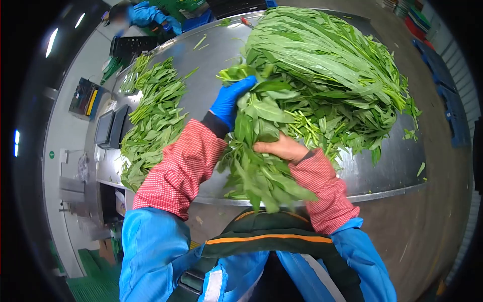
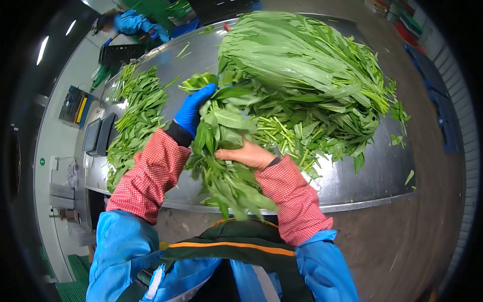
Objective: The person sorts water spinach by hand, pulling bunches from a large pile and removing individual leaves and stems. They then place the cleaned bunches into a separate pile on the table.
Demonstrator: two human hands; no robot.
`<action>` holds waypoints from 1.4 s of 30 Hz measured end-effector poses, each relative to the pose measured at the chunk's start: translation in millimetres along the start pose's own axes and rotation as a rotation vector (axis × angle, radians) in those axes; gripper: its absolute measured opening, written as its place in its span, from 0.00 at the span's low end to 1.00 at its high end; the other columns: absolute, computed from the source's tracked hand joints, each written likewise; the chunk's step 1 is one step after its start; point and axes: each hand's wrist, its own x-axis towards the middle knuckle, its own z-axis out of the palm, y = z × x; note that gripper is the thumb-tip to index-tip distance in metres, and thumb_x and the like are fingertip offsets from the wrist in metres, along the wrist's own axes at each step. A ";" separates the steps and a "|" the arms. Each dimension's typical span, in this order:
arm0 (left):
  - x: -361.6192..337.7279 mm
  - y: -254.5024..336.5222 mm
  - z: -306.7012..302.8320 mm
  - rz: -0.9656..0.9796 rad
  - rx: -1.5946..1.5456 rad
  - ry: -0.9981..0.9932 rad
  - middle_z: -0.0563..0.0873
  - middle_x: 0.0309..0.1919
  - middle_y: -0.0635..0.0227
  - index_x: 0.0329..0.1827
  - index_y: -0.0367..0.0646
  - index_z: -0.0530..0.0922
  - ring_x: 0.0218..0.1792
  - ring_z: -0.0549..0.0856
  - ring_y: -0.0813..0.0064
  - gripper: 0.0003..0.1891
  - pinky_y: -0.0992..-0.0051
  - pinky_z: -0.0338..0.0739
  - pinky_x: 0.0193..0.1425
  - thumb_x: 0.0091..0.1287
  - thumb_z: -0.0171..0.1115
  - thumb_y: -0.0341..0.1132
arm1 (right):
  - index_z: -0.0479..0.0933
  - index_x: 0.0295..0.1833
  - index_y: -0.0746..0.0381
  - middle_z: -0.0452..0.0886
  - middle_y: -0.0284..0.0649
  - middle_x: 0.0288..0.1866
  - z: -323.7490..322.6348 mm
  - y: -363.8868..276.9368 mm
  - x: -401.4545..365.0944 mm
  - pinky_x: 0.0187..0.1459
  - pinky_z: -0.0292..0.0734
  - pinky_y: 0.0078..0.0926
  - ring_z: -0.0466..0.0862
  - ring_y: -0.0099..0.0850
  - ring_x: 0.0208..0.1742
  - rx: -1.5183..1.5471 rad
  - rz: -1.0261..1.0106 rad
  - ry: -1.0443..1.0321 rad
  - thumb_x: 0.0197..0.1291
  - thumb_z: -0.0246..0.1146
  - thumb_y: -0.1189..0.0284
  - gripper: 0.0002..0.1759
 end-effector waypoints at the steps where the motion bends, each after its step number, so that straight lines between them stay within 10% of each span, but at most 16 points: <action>1: 0.0 -6.6 3.6 0.073 0.072 0.046 0.85 0.46 0.62 0.56 0.39 0.76 0.45 0.84 0.71 0.19 0.70 0.79 0.53 0.66 0.62 0.39 | 0.60 0.71 0.63 0.70 0.40 0.65 14.9 -6.6 -2.7 0.67 0.63 0.32 0.70 0.32 0.65 0.353 0.145 -0.010 0.51 0.73 0.65 0.44; 4: -6.2 -18.7 -8.8 0.216 0.446 0.024 0.84 0.46 0.67 0.59 0.40 0.74 0.44 0.83 0.75 0.22 0.72 0.78 0.53 0.70 0.57 0.46 | 0.66 0.66 0.62 0.76 0.37 0.59 25.4 16.4 -3.2 0.62 0.69 0.31 0.75 0.30 0.58 0.669 0.144 0.102 0.51 0.72 0.72 0.36; 8: -40.9 -45.9 -69.8 -0.172 0.612 -0.089 0.68 0.67 0.62 0.75 0.42 0.50 0.62 0.72 0.73 0.35 0.70 0.70 0.65 0.72 0.53 0.48 | 0.71 0.61 0.61 0.79 0.37 0.54 18.2 38.5 -3.9 0.57 0.75 0.30 0.80 0.30 0.52 0.808 0.192 0.198 0.50 0.71 0.75 0.31; 14: -105.8 -110.3 -54.9 0.019 0.726 0.139 0.59 0.71 0.56 0.77 0.39 0.38 0.70 0.63 0.66 0.61 0.68 0.61 0.71 0.49 0.78 0.41 | 0.71 0.61 0.64 0.79 0.39 0.54 33.6 57.1 5.6 0.56 0.76 0.32 0.80 0.32 0.53 0.990 0.204 0.168 0.59 0.67 0.65 0.27; 20: -91.5 -154.0 -83.9 0.185 0.801 0.249 0.68 0.67 0.54 0.77 0.40 0.38 0.65 0.71 0.65 0.61 0.70 0.68 0.66 0.48 0.77 0.37 | 0.68 0.66 0.62 0.76 0.39 0.60 38.4 73.3 12.5 0.61 0.72 0.33 0.76 0.31 0.59 0.888 0.125 0.085 0.63 0.63 0.61 0.29; 24: -110.4 -89.7 -85.6 0.361 0.830 0.321 0.74 0.63 0.54 0.77 0.43 0.40 0.59 0.78 0.62 0.55 0.70 0.72 0.62 0.52 0.72 0.29 | 0.70 0.64 0.60 0.76 0.38 0.60 10.6 69.1 9.6 0.62 0.68 0.32 0.74 0.30 0.60 -0.037 0.132 0.050 0.64 0.62 0.58 0.27; 28: -119.3 -62.8 -125.5 0.049 1.514 0.381 0.72 0.63 0.47 0.77 0.46 0.46 0.59 0.77 0.53 0.49 0.65 0.71 0.62 0.55 0.68 0.29 | 0.72 0.62 0.60 0.79 0.40 0.52 15.7 70.5 -8.6 0.47 0.77 0.25 0.80 0.26 0.45 -0.193 0.504 -0.279 0.63 0.62 0.60 0.25; 32: -118.1 -47.8 -139.7 0.294 1.384 0.276 0.72 0.63 0.47 0.76 0.46 0.53 0.61 0.75 0.54 0.44 0.66 0.68 0.65 0.55 0.67 0.27 | 0.73 0.56 0.63 0.81 0.36 0.41 -14.4 41.6 -39.0 0.41 0.79 0.22 0.80 0.23 0.38 -0.092 0.448 -0.048 0.65 0.59 0.60 0.21; 37: -123.2 -43.0 -124.1 0.287 1.249 0.269 0.69 0.68 0.56 0.74 0.42 0.56 0.67 0.70 0.67 0.42 0.72 0.63 0.70 0.56 0.67 0.25 | 0.60 0.66 0.63 0.76 0.42 0.52 -57.9 38.8 -31.2 0.54 0.76 0.32 0.79 0.32 0.51 0.061 0.168 0.463 0.67 0.56 0.56 0.30; 42: -129.0 -46.3 -107.7 0.308 1.137 0.295 0.70 0.67 0.57 0.75 0.43 0.53 0.64 0.73 0.69 0.46 0.72 0.67 0.67 0.54 0.69 0.24 | 0.64 0.65 0.61 0.76 0.42 0.52 -11.8 5.1 -13.5 0.42 0.79 0.24 0.80 0.27 0.42 0.253 0.125 0.340 0.64 0.61 0.57 0.30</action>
